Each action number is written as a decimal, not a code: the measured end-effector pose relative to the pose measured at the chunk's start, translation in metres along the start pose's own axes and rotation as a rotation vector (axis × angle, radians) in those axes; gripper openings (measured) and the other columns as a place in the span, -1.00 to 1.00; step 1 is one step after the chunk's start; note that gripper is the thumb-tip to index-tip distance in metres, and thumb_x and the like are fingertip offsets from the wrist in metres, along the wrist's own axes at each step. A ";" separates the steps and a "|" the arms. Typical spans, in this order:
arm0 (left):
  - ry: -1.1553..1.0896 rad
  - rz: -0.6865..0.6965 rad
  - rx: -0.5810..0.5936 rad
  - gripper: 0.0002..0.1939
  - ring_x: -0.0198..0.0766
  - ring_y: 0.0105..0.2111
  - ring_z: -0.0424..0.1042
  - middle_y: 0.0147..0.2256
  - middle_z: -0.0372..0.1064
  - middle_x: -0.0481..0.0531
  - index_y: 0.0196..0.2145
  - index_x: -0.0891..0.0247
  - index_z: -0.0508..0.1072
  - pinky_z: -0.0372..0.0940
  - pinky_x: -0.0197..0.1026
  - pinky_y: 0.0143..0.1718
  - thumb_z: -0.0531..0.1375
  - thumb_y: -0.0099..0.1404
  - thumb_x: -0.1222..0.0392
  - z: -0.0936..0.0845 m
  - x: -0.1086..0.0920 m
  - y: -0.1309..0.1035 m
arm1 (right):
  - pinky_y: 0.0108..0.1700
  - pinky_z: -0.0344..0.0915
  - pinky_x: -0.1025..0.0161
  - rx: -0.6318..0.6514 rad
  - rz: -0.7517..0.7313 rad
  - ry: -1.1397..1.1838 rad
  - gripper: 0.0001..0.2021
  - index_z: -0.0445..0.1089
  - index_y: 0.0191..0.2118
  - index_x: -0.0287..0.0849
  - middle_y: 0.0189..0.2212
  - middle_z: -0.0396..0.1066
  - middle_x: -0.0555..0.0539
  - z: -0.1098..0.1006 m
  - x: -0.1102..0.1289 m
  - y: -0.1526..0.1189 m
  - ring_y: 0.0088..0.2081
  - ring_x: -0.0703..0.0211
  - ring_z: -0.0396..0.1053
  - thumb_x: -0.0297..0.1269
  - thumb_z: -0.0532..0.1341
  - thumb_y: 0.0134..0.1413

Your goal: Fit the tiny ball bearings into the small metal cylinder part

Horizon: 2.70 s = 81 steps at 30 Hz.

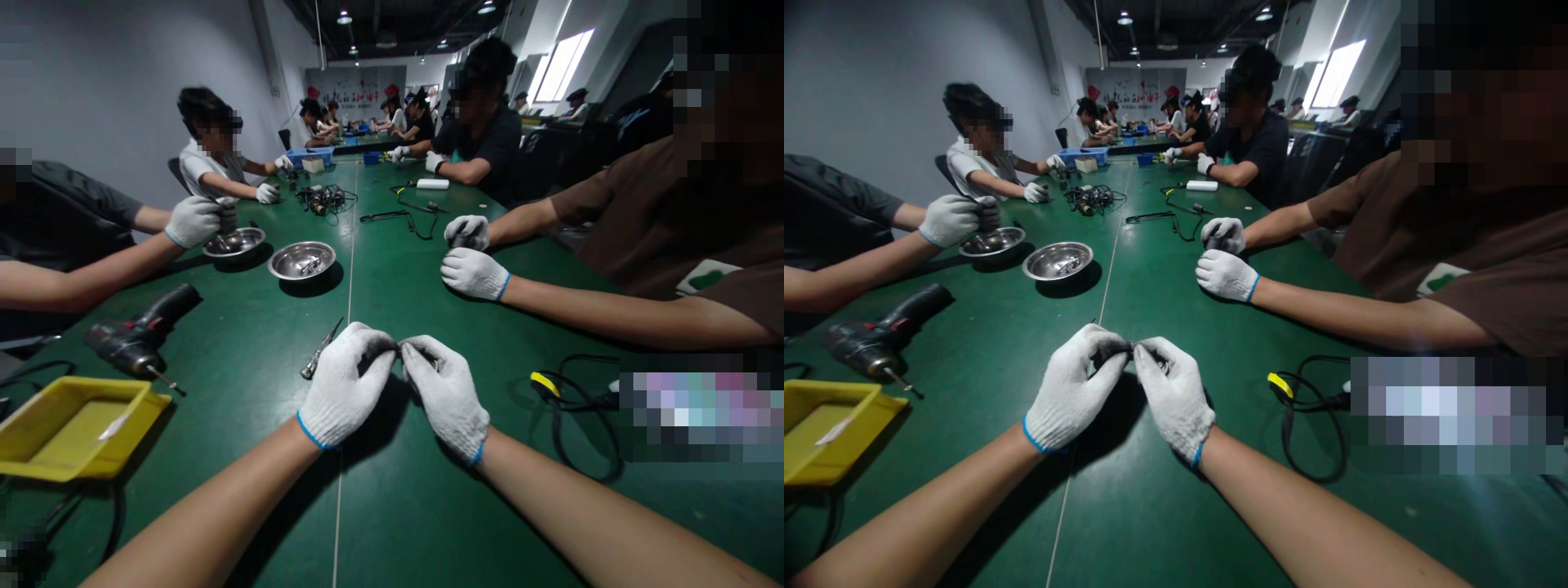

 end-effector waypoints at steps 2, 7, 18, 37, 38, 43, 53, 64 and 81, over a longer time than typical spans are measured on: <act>-0.002 0.007 -0.001 -0.91 -0.25 -0.30 0.52 -0.30 0.50 0.00 -0.22 0.23 0.55 0.45 -0.18 -0.18 0.22 0.42 0.31 0.000 0.001 0.000 | -0.38 0.34 0.23 0.001 0.005 0.001 -0.69 0.45 -0.38 -0.13 -0.55 0.33 0.03 -0.001 0.001 0.000 -0.47 0.18 0.27 0.02 0.33 0.19; 0.000 0.019 0.010 -0.92 -0.24 -0.29 0.54 -0.29 0.53 0.01 -0.21 0.24 0.59 0.47 -0.17 -0.16 0.26 0.42 0.31 0.000 0.002 -0.001 | -0.42 0.28 0.25 0.005 -0.007 -0.022 -0.70 0.41 -0.39 -0.11 -0.56 0.27 0.06 -0.002 0.002 0.000 -0.50 0.22 0.19 0.00 0.31 0.20; 0.010 0.010 0.002 -0.90 -0.23 -0.29 0.55 -0.29 0.55 0.03 -0.18 0.23 0.61 0.49 -0.16 -0.15 0.26 0.43 0.27 -0.001 0.001 -0.003 | -0.37 0.32 0.23 0.015 -0.022 -0.030 -0.69 0.41 -0.39 -0.11 -0.54 0.30 0.05 -0.002 0.001 -0.001 -0.46 0.18 0.26 0.02 0.30 0.21; 0.031 0.083 -0.080 -0.94 -0.26 -0.32 0.53 -0.32 0.52 0.00 -0.22 0.24 0.58 0.45 -0.22 -0.22 0.28 0.43 0.29 0.002 0.007 -0.006 | -0.34 0.38 0.22 -0.007 -0.021 0.010 -0.69 0.46 -0.37 -0.14 -0.51 0.40 0.00 0.001 -0.001 -0.001 -0.44 0.17 0.32 0.02 0.34 0.17; 0.034 0.097 -0.088 -0.95 -0.27 -0.33 0.52 -0.32 0.51 -0.01 -0.22 0.25 0.58 0.45 -0.22 -0.23 0.28 0.42 0.30 0.003 0.007 -0.007 | -0.34 0.38 0.22 -0.011 -0.022 0.006 -0.68 0.46 -0.37 -0.14 -0.51 0.41 -0.01 0.002 -0.002 -0.001 -0.43 0.15 0.34 0.03 0.34 0.17; 0.037 0.142 -0.116 -0.96 -0.29 -0.33 0.52 -0.32 0.50 -0.01 -0.20 0.27 0.57 0.44 -0.26 -0.25 0.30 0.41 0.33 0.007 0.009 -0.009 | -0.34 0.38 0.22 -0.010 -0.037 -0.023 -0.70 0.49 -0.35 -0.15 -0.49 0.45 -0.03 0.001 -0.003 -0.001 -0.41 0.14 0.37 0.00 0.33 0.17; 0.027 0.161 -0.126 -0.95 -0.29 -0.33 0.51 -0.33 0.50 -0.01 -0.21 0.26 0.56 0.44 -0.27 -0.25 0.29 0.41 0.35 0.005 0.007 -0.010 | -0.35 0.36 0.24 0.003 -0.057 -0.020 -0.73 0.49 -0.36 -0.15 -0.49 0.44 -0.02 0.001 -0.002 -0.001 -0.42 0.15 0.36 -0.05 0.31 0.19; 0.009 0.140 -0.115 -0.93 -0.27 -0.32 0.55 -0.31 0.52 0.01 -0.17 0.25 0.59 0.48 -0.24 -0.24 0.28 0.43 0.32 0.006 0.009 -0.010 | -0.37 0.34 0.25 -0.008 -0.047 -0.021 -0.73 0.49 -0.38 -0.16 -0.50 0.42 -0.02 0.001 -0.002 -0.001 -0.44 0.17 0.32 -0.05 0.31 0.17; 0.036 0.159 -0.117 -0.94 -0.26 -0.31 0.54 -0.29 0.51 0.02 -0.16 0.24 0.57 0.47 -0.23 -0.24 0.28 0.43 0.31 0.005 0.007 -0.011 | -0.37 0.34 0.26 0.019 -0.057 -0.048 -0.73 0.46 -0.40 -0.15 -0.51 0.42 -0.01 0.000 0.001 -0.001 -0.44 0.18 0.31 -0.06 0.29 0.20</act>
Point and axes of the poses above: each hand's wrist, its own y-axis towards the middle knuckle, its own z-axis out of the palm, x = y × z, the point moved 1 cm from there along y, towards the middle knuckle
